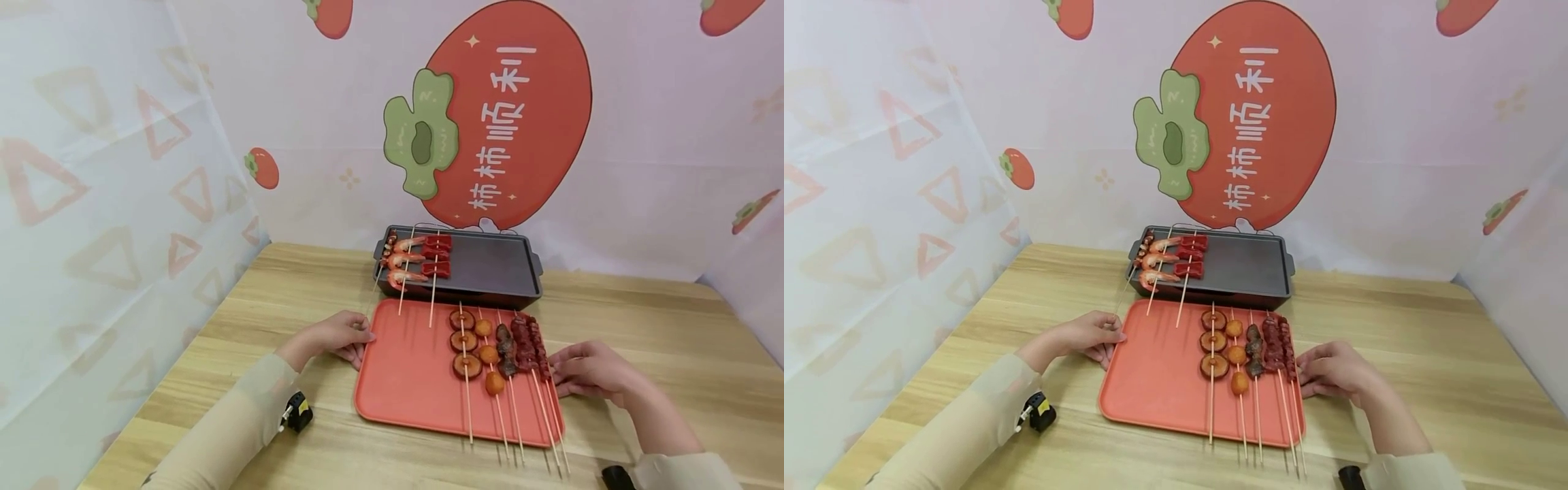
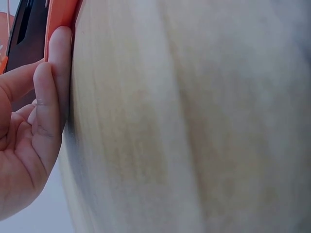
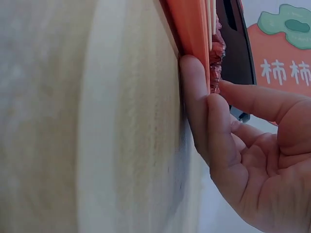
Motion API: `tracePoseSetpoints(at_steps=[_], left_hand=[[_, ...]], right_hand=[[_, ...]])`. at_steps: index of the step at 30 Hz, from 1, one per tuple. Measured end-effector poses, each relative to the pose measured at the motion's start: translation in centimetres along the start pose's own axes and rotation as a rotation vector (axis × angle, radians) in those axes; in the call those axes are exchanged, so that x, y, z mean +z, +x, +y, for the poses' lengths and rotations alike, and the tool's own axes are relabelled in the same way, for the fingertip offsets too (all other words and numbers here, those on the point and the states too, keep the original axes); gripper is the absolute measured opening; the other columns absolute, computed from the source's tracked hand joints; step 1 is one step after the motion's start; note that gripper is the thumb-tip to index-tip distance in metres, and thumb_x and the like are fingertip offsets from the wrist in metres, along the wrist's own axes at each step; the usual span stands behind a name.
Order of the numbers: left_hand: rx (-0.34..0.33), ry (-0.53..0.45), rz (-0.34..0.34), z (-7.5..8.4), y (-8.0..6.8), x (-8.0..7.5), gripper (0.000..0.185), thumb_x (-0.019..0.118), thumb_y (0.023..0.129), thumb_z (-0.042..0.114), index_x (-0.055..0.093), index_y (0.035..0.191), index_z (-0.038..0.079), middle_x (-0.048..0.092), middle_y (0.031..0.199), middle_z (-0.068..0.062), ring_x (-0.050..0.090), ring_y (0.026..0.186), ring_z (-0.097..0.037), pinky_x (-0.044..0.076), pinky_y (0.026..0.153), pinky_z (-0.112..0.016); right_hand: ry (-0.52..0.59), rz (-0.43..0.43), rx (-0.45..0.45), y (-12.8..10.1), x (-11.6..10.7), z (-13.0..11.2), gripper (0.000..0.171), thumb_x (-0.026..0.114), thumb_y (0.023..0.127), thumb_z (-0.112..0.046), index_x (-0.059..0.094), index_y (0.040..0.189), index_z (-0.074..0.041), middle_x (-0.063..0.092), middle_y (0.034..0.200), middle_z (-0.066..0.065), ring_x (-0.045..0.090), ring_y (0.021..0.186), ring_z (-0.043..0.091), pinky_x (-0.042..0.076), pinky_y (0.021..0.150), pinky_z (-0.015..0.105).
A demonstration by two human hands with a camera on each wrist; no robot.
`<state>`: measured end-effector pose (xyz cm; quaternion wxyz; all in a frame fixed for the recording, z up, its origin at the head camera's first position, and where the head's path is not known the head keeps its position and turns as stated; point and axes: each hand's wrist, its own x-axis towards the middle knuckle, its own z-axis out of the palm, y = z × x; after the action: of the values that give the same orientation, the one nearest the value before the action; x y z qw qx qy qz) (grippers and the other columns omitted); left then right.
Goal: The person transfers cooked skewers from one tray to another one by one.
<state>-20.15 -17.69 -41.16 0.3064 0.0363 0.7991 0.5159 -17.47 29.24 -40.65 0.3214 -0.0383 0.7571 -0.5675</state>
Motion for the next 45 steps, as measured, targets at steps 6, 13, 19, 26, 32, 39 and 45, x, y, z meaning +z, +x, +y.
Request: tracePoseSetpoints(at_steps=[6,13,19,26,32,39,45], left_hand=[[0.008,0.017,-0.006,0.1,0.1,0.1,0.014,0.055,0.102,0.013,0.050,0.091,0.004,0.063,0.061,-0.006,0.066,0.050,-0.012,0.049,0.046,-0.018],[0.003,0.012,0.006,0.1,0.4,0.0,0.014,0.055,0.102,0.012,0.050,0.092,0.003,0.062,0.060,-0.006,0.066,0.049,-0.013,0.049,0.046,-0.018],[0.010,0.008,0.014,-0.1,0.2,-0.2,0.013,0.055,0.102,0.013,0.050,0.094,0.004,0.062,0.059,-0.005,0.066,0.049,-0.012,0.048,0.046,-0.017],[-0.007,0.024,-0.028,0.2,-0.7,-0.6,0.015,0.054,0.102,0.014,0.053,0.094,0.001,0.063,0.063,-0.008,0.067,0.052,-0.014,0.052,0.049,-0.020],[-0.010,0.052,0.002,0.7,-1.2,-1.0,0.015,0.054,0.101,0.013,0.055,0.100,-0.002,0.064,0.067,-0.011,0.068,0.055,-0.016,0.055,0.053,-0.023],[0.058,0.039,0.167,1.7,-2.1,-2.4,0.027,0.052,0.102,0.016,0.051,0.113,-0.008,0.069,0.072,-0.011,0.067,0.055,-0.012,0.041,0.046,-0.017],[0.139,-0.099,0.224,3.5,-3.2,-3.9,0.030,0.047,0.105,0.020,0.047,0.123,-0.003,0.070,0.083,-0.002,0.074,0.075,-0.011,0.055,0.064,-0.021]], right_hand=[[-0.004,-0.032,0.014,-0.4,0.4,0.5,0.031,0.056,0.097,-0.003,0.051,0.120,0.017,0.069,0.092,0.006,0.075,0.077,0.020,0.059,0.066,0.021],[-0.010,-0.045,-0.014,-0.3,0.5,0.4,0.029,0.058,0.095,-0.001,0.049,0.116,0.017,0.068,0.093,0.009,0.073,0.082,0.021,0.061,0.078,0.033],[-0.026,-0.041,-0.018,-0.3,0.7,0.0,0.032,0.057,0.095,0.000,0.045,0.118,0.017,0.068,0.094,0.010,0.071,0.083,0.019,0.061,0.078,0.035],[0.006,-0.056,-0.014,-0.2,1.1,0.2,0.030,0.056,0.093,0.002,0.045,0.117,0.016,0.065,0.092,0.010,0.070,0.081,0.019,0.061,0.078,0.035],[0.010,-0.051,-0.014,-0.4,0.9,0.4,0.028,0.057,0.092,0.002,0.047,0.115,0.014,0.064,0.092,0.009,0.070,0.080,0.018,0.061,0.077,0.034],[0.020,-0.057,-0.011,-0.4,0.7,0.5,0.029,0.058,0.093,0.001,0.047,0.116,0.014,0.065,0.092,0.009,0.070,0.082,0.019,0.061,0.079,0.034],[0.024,-0.064,-0.011,-0.4,0.7,0.7,0.033,0.057,0.094,0.001,0.043,0.120,0.016,0.067,0.091,0.008,0.071,0.081,0.019,0.061,0.079,0.033]])
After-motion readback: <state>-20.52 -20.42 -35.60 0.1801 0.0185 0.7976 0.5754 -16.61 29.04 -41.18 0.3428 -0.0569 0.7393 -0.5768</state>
